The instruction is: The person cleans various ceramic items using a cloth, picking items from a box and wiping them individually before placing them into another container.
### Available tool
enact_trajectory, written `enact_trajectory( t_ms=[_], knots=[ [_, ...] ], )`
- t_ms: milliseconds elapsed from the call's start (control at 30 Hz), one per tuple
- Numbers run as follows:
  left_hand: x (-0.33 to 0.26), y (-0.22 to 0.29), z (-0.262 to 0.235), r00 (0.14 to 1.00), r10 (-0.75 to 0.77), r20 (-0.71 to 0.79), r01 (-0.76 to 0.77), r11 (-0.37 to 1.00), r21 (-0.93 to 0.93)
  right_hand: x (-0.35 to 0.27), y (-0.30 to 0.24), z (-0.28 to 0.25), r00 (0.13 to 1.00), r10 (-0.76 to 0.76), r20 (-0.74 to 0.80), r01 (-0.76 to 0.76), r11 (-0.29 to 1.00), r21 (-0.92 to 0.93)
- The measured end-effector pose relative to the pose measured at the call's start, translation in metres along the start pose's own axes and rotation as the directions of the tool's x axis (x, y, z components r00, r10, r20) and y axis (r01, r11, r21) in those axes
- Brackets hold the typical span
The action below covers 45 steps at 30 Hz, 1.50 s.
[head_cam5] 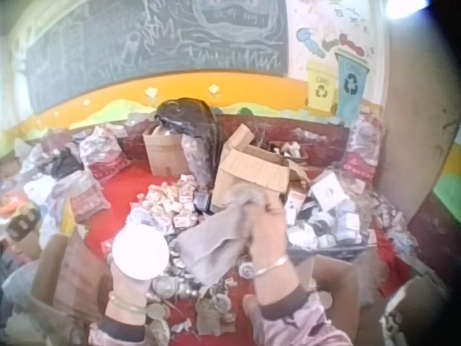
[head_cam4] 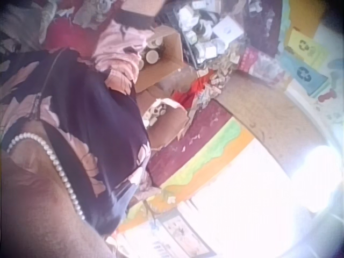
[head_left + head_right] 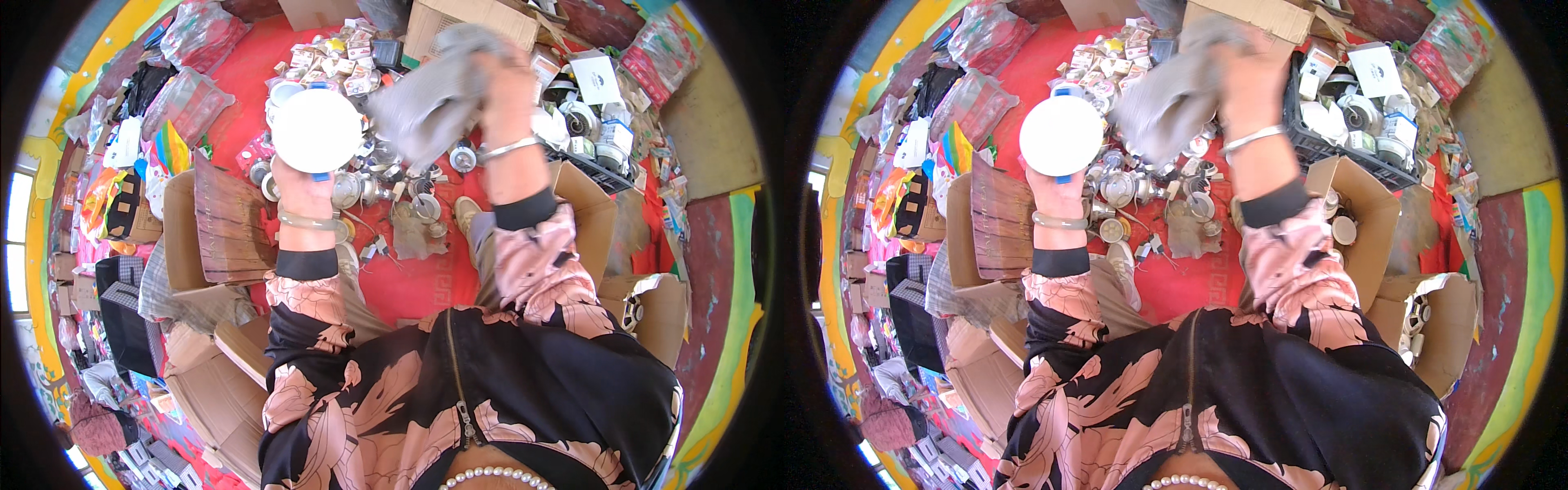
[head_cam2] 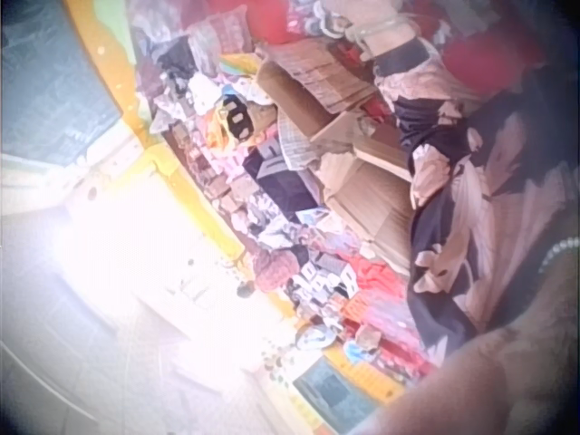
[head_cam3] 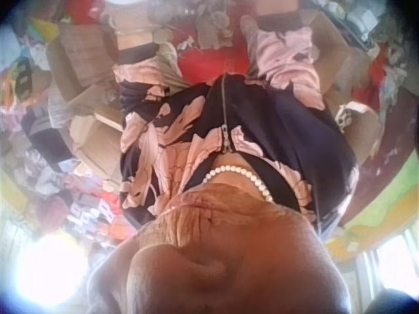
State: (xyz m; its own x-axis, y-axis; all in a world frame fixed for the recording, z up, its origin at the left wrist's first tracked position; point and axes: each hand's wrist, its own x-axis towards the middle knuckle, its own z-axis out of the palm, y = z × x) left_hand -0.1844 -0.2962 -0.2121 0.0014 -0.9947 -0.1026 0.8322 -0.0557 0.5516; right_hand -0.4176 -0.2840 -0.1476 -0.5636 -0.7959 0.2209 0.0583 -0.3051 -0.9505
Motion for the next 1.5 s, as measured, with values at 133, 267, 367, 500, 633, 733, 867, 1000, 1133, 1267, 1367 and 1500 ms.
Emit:
enact_trajectory(
  t_ms=[133, 267, 367, 500, 633, 733, 867, 1000, 1133, 1267, 1367, 1500],
  knots=[
    [0.01, 0.013, -0.017, 0.996, -0.074, 0.046, 0.084, 0.956, -0.28, 0.035, -0.008, -0.064, 0.945, -0.3, 0.132, 0.272, 0.943, 0.194],
    [0.008, 0.015, -0.022, 0.993, -0.096, 0.065, 0.111, 0.956, -0.273, 0.062, 0.009, -0.085, 0.772, -0.498, 0.395, 0.474, 0.865, 0.165],
    [0.011, 0.006, -0.017, 0.976, -0.13, 0.176, 0.172, 0.952, -0.252, 0.056, -0.013, -0.075, 0.952, -0.22, 0.212, 0.089, 0.862, 0.499],
    [-0.002, 0.002, -0.009, 0.987, -0.116, 0.11, 0.122, 0.991, -0.056, 0.021, -0.029, -0.037, 0.978, -0.051, 0.203, -0.099, 0.743, 0.662],
    [-0.007, -0.004, 0.004, 0.983, -0.184, 0.024, 0.179, 0.975, 0.128, -0.03, -0.045, 0.005, 0.964, -0.139, 0.227, 0.024, 0.895, 0.445],
    [0.003, -0.016, -0.007, 0.985, -0.171, 0.038, 0.166, 0.98, 0.109, -0.062, -0.014, 0.035, 0.84, -0.346, 0.418, 0.356, 0.933, 0.055],
    [-0.003, -0.025, -0.001, 0.98, -0.19, 0.065, 0.18, 0.973, 0.145, -0.101, 0.022, 0.058, 0.433, -0.476, 0.765, 0.841, 0.518, -0.154],
    [-0.012, -0.026, 0.003, 0.982, -0.153, 0.11, 0.124, 0.965, 0.232, -0.097, 0.017, 0.058, 0.539, -0.495, 0.681, 0.816, 0.507, -0.277],
    [-0.013, -0.031, 0.007, 0.967, 0.025, 0.255, -0.17, 0.805, 0.568, -0.079, 0.022, 0.057, 0.766, -0.474, 0.434, 0.633, 0.673, -0.383],
    [-0.021, -0.019, 0.019, 0.799, 0.259, 0.543, -0.602, 0.335, 0.725, -0.011, 0.037, 0.023, 0.992, 0.072, 0.104, -0.039, 0.956, -0.29],
    [-0.015, -0.014, 0.022, 0.734, 0.417, 0.536, -0.646, 0.186, 0.74, 0.039, 0.041, -0.03, 0.945, 0.327, 0.026, -0.278, 0.754, 0.595],
    [-0.005, -0.006, 0.014, 0.664, 0.525, 0.532, -0.614, -0.023, 0.789, 0.04, 0.018, -0.047, 0.96, 0.224, 0.168, -0.278, 0.699, 0.659]
  ],
)
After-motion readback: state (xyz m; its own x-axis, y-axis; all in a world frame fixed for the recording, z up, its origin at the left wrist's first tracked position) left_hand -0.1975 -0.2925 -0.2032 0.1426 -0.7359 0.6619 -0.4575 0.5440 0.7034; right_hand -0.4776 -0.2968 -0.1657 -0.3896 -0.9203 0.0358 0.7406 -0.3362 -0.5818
